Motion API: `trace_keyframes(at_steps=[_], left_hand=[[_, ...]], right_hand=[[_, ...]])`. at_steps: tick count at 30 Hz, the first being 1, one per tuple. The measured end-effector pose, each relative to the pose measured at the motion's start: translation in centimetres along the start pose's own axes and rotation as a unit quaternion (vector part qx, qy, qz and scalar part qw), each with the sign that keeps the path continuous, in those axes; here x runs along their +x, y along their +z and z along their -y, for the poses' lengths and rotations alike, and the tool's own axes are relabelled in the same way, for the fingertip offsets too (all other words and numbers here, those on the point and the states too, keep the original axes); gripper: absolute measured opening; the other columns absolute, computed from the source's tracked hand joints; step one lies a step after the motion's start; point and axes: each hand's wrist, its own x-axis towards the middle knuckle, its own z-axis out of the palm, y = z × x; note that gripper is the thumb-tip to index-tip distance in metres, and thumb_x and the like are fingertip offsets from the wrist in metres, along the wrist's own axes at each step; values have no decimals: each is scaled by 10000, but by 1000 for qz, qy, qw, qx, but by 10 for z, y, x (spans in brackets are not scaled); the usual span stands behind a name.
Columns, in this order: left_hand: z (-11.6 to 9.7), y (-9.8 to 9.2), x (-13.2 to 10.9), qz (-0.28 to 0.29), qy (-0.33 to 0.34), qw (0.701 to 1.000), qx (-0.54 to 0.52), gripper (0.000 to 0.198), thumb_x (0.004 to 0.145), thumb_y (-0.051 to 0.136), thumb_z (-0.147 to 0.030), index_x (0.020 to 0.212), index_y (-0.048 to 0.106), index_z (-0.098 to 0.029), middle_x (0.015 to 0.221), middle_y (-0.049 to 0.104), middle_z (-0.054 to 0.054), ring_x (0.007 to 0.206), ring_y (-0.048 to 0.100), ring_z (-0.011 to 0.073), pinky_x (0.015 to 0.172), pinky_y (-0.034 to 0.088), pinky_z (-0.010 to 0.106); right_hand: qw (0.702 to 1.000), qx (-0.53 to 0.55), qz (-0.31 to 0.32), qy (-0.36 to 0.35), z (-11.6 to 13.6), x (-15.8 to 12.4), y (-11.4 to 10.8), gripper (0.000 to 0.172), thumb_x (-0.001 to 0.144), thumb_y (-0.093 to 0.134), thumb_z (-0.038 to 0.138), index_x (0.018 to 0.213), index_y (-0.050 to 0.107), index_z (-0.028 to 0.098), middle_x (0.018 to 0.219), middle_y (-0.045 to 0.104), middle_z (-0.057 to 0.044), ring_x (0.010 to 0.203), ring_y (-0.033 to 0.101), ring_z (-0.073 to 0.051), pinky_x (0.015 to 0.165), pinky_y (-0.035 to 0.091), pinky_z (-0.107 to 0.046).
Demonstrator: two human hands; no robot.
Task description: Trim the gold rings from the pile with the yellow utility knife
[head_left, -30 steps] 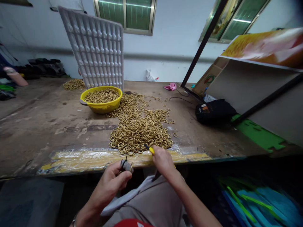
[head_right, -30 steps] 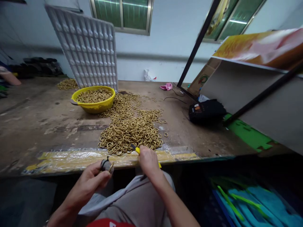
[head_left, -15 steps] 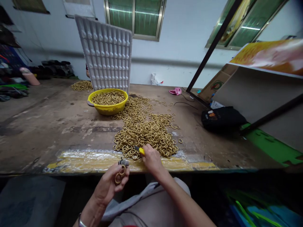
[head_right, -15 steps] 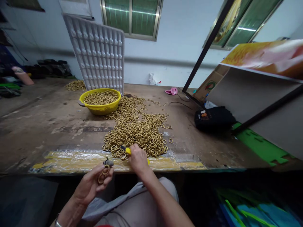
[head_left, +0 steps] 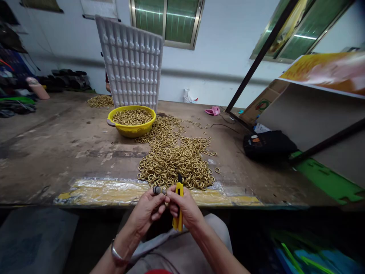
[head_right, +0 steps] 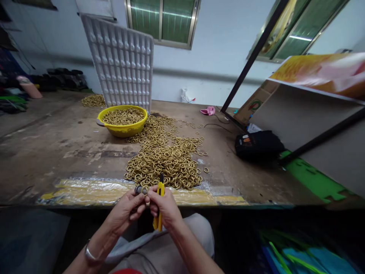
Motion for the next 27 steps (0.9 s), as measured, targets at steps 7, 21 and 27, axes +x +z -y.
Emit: trace_keyframes(at_steps=[7, 21, 27], left_hand=[[-6, 0, -6, -34, 9, 998, 46, 357, 664, 814, -386, 797, 602, -132, 633, 520, -27, 465, 383, 31, 377, 252, 129], [-9, 8, -9, -17, 42, 988, 148, 297, 731, 739, -405, 789, 593, -153, 579, 381, -66, 450, 246, 38, 411, 199, 171], [-30, 9, -34, 16, 37, 990, 138, 276, 742, 735, -386, 804, 606, -150, 607, 356, -51, 477, 256, 45, 420, 191, 174]], right_hand=[[866, -463, -21, -189, 15, -11, -9, 255, 908, 493, 316, 707, 554, 171, 674, 554, 2, 618, 468, -116, 591, 337, -234], [636, -751, -48, -168, 20, -19, -9, 249, 807, 452, 14, 904, 583, 202, 864, 656, -34, 765, 594, -171, 636, 315, -272], [611, -777, -124, -93, 26, -5, -35, 194, 850, 457, 38, 845, 589, 180, 803, 670, -55, 712, 609, -167, 610, 307, -270]])
